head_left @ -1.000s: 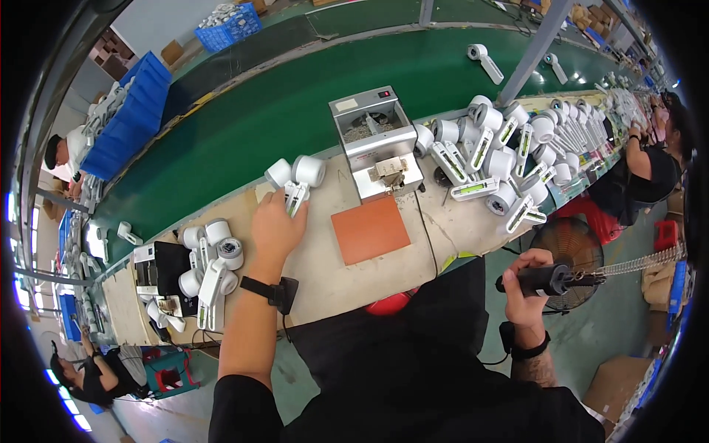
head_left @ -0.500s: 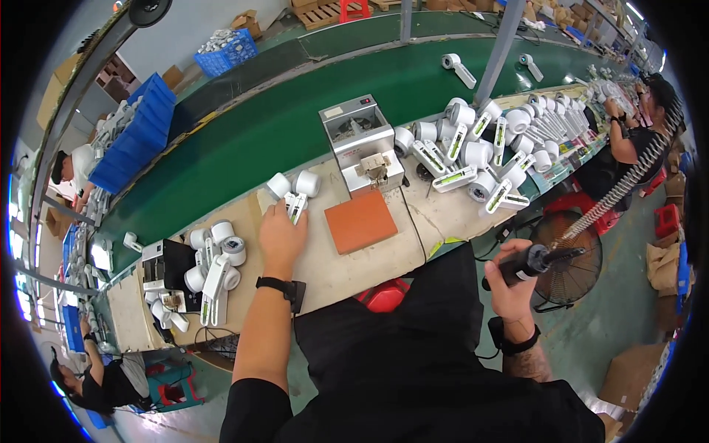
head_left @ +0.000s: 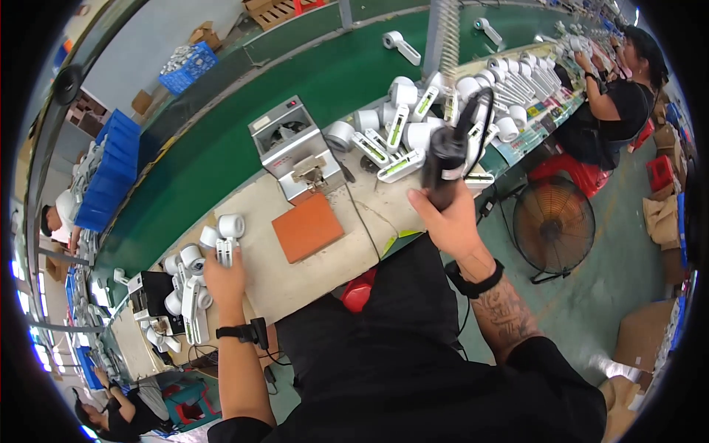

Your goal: Assembling small electronic devices using an electric screwdriver on a factory assembly line.

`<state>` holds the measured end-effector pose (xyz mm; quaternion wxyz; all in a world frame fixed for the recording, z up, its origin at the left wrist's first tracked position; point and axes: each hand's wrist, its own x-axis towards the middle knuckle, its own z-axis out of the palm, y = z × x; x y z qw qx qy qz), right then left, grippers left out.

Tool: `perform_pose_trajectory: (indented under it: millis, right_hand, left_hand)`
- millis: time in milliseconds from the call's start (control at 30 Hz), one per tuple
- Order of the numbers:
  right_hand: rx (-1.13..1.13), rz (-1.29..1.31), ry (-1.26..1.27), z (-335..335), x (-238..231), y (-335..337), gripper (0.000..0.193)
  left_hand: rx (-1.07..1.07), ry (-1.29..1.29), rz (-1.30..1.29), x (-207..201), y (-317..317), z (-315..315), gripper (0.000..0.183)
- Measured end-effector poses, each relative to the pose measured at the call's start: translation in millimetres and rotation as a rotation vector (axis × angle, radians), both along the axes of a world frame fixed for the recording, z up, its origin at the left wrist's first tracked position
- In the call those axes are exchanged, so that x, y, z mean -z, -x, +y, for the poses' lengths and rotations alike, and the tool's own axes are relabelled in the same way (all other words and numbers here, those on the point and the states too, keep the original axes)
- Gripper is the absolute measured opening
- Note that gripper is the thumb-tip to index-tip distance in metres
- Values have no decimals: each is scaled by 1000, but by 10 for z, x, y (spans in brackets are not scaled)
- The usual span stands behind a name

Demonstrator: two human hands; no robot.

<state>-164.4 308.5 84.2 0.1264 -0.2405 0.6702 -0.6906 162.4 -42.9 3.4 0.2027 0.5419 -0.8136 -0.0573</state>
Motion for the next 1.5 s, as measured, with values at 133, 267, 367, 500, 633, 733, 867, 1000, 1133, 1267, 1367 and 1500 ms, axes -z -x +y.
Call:
perform_pose_trajectory:
  millis: [133, 267, 367, 500, 633, 733, 867, 1000, 1133, 1267, 1367, 1500]
  right_hand:
    - [-61, -112, -43, -181, -12, 281, 48]
    - [-178, -85, -56, -397, -10, 394, 49]
    - [-177, 27, -106, -557, -87, 439, 52]
    - [-150, 14, -148, -650, -28, 499, 52]
    - [-173, 279, -297, -626, 40, 559, 55]
    - [-311, 433, -272, -629, 346, 640, 45]
    - [-223, 806, -380, -1030, 316, 542, 34]
    - [72, 1107, -822, -1586, 749, 509, 22]
    - [184, 1259, -822, -1744, 973, 470, 16]
    - [-10, 1218, -553, -1513, 679, 71, 20]
    - [-179, 1267, -585, -1411, 640, -440, 29]
    - [-74, 1285, -658, -1812, 974, -484, 23]
  left_hand:
    - [152, 178, 148, -166, 270, 363, 65]
    - [588, 76, 53, -540, 882, 830, 75]
    - [762, 31, -37, -615, 1306, 848, 87]
    - [838, -170, -167, -439, 1466, 736, 98]
    - [812, -106, -105, -401, 1235, 678, 97]
    - [718, -76, -82, -500, 850, 639, 96]
    - [553, -71, -144, -536, 220, 520, 93]
    - [510, -79, -142, -342, -150, 433, 85]
    - [447, -63, -86, -310, -310, 359, 80]
    - [476, -77, -3, -253, -582, 261, 77]
    - [468, -111, 51, -272, -767, 293, 75]
    - [508, -141, 51, -217, -892, 317, 73]
